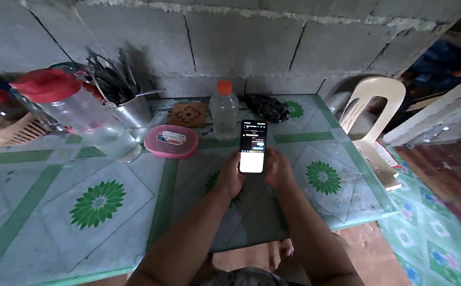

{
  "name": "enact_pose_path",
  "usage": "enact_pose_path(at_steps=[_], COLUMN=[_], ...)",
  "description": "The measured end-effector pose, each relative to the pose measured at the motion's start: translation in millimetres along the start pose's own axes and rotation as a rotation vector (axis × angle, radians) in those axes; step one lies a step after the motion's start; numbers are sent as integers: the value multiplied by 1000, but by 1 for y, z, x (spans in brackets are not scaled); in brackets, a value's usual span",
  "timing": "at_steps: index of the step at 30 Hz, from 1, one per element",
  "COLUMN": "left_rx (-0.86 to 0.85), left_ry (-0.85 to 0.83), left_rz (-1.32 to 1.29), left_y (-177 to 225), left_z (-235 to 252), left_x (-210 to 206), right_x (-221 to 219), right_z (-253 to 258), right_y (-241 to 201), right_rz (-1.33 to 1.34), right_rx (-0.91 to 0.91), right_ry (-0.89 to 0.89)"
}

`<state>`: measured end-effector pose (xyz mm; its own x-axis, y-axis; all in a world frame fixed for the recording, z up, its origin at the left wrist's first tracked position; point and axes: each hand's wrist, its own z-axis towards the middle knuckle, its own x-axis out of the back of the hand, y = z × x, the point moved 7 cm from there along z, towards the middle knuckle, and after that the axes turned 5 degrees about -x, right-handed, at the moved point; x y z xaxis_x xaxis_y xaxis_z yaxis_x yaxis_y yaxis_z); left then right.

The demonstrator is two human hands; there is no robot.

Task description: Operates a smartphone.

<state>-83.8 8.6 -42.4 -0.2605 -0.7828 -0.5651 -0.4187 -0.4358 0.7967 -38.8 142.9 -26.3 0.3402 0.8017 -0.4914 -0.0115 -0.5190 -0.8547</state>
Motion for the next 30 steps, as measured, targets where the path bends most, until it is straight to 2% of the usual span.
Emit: enact_pose_path(at_steps=[8, 11, 13, 15, 17, 24, 30], left_rx=[-1, -8, -30, -50, -69, -87, -84], left_ry=[-6, -21, -18, 11, 29, 7, -37], left_rz=[4, -5, 17, 29, 29, 5, -39], left_y=[-3, -2, 0, 3, 4, 7, 8], left_z=[1, 1, 0, -1, -1, 0, -2], left_x=[2, 1, 1, 2, 3, 2, 0], right_x=[-4, 3, 5, 1, -2, -11, -12], right_z=[-2, -3, -6, -8, -10, -6, -6], right_y=[2, -1, -3, -4, -4, 3, 3], right_rz=[84, -54, -271, -448, -516, -515, -509], right_rx=[-22, -37, -51, -16, 9, -98, -71], right_ry=[-83, 43, 116, 82, 22, -147, -196])
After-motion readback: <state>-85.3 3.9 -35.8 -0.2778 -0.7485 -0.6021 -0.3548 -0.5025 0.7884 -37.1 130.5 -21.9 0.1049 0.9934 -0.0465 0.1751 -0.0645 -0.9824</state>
